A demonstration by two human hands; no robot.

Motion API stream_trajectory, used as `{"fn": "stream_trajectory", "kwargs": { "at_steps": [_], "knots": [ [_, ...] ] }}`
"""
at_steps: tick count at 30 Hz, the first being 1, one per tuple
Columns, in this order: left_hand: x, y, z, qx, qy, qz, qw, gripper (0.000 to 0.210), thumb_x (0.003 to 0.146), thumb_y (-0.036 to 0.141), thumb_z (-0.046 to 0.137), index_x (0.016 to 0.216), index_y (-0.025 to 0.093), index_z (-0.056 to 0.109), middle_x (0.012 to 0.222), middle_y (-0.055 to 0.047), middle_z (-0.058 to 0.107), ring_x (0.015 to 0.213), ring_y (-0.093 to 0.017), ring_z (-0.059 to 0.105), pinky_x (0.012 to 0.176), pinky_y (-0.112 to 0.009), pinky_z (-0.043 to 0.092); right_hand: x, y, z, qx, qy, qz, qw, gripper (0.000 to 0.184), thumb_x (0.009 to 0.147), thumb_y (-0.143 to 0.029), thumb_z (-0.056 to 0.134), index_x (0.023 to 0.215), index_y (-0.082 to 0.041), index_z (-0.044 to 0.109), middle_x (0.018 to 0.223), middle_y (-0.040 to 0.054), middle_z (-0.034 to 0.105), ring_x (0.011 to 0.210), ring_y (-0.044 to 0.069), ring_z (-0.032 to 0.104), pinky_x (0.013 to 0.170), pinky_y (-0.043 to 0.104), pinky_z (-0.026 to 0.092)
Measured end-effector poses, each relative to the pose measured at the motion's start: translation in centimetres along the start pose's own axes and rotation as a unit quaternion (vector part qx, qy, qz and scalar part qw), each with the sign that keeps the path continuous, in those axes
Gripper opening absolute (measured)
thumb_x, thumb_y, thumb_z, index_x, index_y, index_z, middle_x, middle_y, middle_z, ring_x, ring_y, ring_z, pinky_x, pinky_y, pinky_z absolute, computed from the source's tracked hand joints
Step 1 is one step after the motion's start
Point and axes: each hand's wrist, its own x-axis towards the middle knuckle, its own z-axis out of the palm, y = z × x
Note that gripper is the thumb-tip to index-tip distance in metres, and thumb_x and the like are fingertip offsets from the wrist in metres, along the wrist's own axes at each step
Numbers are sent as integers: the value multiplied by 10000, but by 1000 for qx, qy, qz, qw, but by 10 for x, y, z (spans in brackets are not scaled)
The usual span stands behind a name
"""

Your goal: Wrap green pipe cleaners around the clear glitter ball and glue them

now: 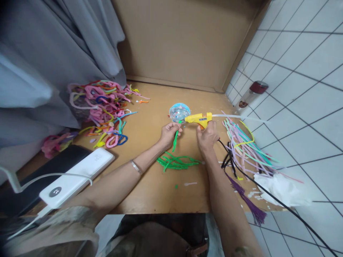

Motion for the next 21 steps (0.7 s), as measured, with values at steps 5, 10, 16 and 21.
{"fn": "stream_trajectory", "kwargs": {
  "at_steps": [5, 10, 16, 21],
  "knots": [
    [-2, 4, 1, 5, 4, 2, 1000, 151, 725, 234, 708, 692, 148, 588, 552, 27, 610, 431, -48, 479, 498, -195, 384, 0, -1, -2, -3, -4, 3, 1000, 236, 812, -352, 482, 968, -178, 513, 970, 138, 577, 924, 287, 544, 761, 374, 424],
    [-2, 4, 0, -7, 7, 2, 1000, 140, 717, 217, 702, 685, 145, 586, 538, 28, 609, 420, -47, 476, 489, -191, 380, 0, 3, 1, -8, 16, -12, 1000, 204, 801, -337, 487, 936, -186, 512, 952, 125, 591, 894, 271, 549, 738, 357, 417],
    [1, 0, -1, -9, 11, 9, 1000, 203, 697, 289, 741, 723, 146, 598, 543, 34, 604, 424, -54, 478, 489, -201, 381, 1, 6, 7, 15, 45, -25, 999, 175, 768, -332, 519, 877, -195, 506, 901, 111, 583, 841, 268, 544, 691, 354, 407],
    [1, 0, -1, -7, 9, 8, 1000, 195, 699, 284, 735, 712, 147, 597, 542, 33, 604, 421, -53, 475, 485, -204, 379, 0, 5, 7, 18, 40, -21, 999, 164, 772, -316, 517, 887, -201, 496, 904, 104, 575, 842, 264, 545, 693, 350, 406]
  ]
}}
